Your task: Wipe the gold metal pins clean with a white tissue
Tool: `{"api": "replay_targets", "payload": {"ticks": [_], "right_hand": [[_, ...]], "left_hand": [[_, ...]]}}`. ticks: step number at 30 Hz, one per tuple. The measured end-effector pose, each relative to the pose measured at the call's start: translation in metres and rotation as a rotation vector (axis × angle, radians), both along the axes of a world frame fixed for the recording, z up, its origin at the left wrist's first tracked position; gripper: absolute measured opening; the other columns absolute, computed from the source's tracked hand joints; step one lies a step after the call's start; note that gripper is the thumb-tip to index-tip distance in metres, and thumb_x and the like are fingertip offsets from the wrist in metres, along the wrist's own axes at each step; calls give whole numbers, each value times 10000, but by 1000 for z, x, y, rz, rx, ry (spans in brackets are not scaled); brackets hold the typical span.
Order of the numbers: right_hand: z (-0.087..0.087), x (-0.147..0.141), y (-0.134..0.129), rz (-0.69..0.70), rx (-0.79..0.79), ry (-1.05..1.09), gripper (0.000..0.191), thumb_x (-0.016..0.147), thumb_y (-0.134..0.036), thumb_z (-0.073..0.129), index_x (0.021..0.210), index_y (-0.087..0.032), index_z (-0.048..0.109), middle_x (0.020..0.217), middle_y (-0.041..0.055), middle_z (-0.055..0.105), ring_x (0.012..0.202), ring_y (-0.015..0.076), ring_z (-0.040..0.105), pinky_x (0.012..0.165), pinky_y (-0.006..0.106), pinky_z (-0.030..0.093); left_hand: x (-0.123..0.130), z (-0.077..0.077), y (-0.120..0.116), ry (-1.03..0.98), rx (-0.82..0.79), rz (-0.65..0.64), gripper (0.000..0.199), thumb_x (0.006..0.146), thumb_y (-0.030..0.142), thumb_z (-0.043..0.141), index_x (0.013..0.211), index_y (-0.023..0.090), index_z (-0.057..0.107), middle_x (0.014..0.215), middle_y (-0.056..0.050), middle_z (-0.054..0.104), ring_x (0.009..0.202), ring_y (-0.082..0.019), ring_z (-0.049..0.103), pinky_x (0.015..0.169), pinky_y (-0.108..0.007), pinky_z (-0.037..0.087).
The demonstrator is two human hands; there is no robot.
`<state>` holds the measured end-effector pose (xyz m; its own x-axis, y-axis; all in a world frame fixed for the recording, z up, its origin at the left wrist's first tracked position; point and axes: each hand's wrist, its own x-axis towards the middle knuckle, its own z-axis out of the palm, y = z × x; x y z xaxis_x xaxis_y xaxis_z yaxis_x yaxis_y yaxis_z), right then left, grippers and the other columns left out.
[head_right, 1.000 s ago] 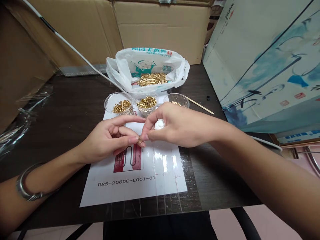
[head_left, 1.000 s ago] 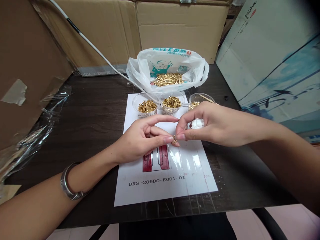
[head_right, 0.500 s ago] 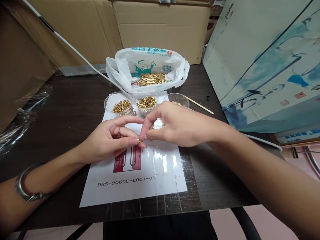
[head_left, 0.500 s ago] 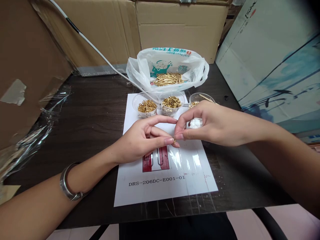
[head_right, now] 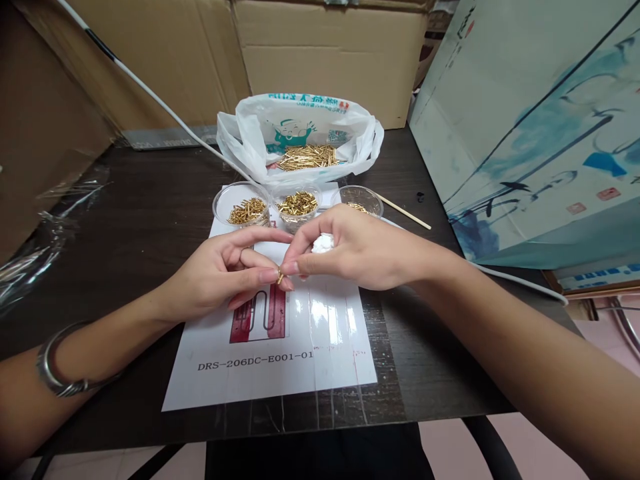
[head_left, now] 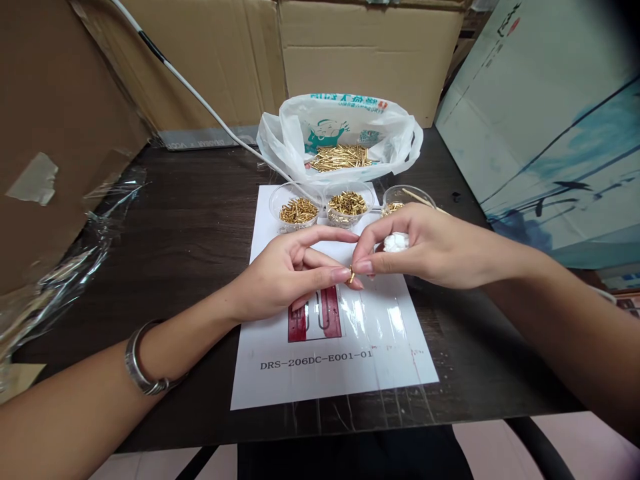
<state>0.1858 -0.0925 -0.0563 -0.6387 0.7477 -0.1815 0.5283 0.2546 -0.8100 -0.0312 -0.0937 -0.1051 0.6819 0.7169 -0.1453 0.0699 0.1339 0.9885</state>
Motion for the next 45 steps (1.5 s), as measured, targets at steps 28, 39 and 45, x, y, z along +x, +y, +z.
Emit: {"api": "replay_targets", "payload": {"ticks": [28,39,45], "right_hand": [[-22,-12,-24,-362,-113,182,198,827,-379,589,804,-222,707,817,-19,688,598,83,524,624,269,372],[-29,-11,-26,-377,-153,259,172,819,-344,632,790,-188,699,709,-34,638,553,48,461,581,233,339],[-26,-7,-22,-232,-189,325,176,865,-315,585,808,-172,671,778,-44,634,491,14,378,525,225,310]], "left_hand": [[3,0,-1,-82,18,98,386,816,225,678,1168,162,533,816,-37,736,801,-138,696,658,-182,526],[4,-3,0,-24,43,112,280,824,254,665,1084,184,590,752,1,723,363,2,426,354,-116,314],[1,-4,0,-51,49,53,221,841,266,642,1055,232,598,766,13,726,352,-1,396,338,-121,303]]}}
